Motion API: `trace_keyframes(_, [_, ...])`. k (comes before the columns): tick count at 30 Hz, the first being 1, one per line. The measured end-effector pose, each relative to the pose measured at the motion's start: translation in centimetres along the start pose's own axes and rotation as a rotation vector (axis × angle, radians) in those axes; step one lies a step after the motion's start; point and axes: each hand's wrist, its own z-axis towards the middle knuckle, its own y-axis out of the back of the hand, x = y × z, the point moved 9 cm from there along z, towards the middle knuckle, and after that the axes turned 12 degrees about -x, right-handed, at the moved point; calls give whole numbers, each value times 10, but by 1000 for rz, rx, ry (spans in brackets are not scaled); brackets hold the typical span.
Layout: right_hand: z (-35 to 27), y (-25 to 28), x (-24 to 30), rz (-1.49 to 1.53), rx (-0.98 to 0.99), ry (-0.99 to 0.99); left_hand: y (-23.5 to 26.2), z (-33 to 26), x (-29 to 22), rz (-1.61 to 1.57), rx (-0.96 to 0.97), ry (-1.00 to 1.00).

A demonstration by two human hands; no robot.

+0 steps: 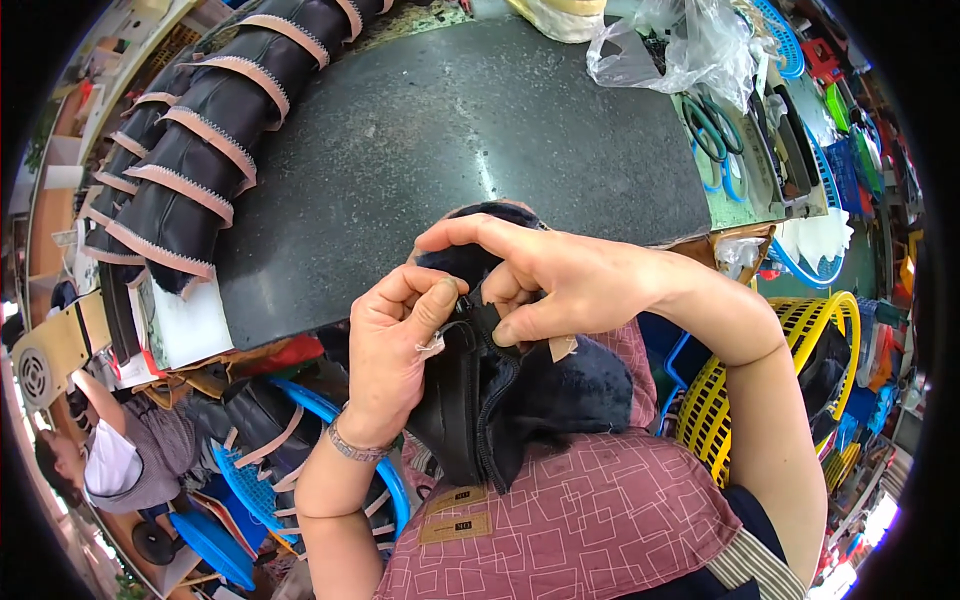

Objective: Inspecting and finishing boot uppers by zipping them, checking seams, and using hand tools to press components.

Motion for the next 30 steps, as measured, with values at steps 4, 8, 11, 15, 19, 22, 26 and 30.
trace_keyframes(4, [1,-2,-1,-1,10,17,0,0,0,35,-26,7])
trace_keyframes(8, [1,3,0,18,-109,72,3,0,8,64,71,94])
trace_keyframes(11, [-2,4,4,-110,-183,160,1,1,12,63,101,216])
trace_keyframes(15, [-4,3,11,-377,-295,343,0,1,13,138,138,264])
trace_keyframes(19, [-7,-1,7,-453,-347,367,-2,2,14,163,184,266])
trace_keyframes(22, [-10,2,9,-298,-424,380,-3,1,11,176,206,261])
trace_keyframes(26, [-19,-6,19,-554,-410,558,1,3,16,134,173,271])
trace_keyframes(30, [-36,-31,30,-1048,-539,929,-1,3,17,103,194,235])
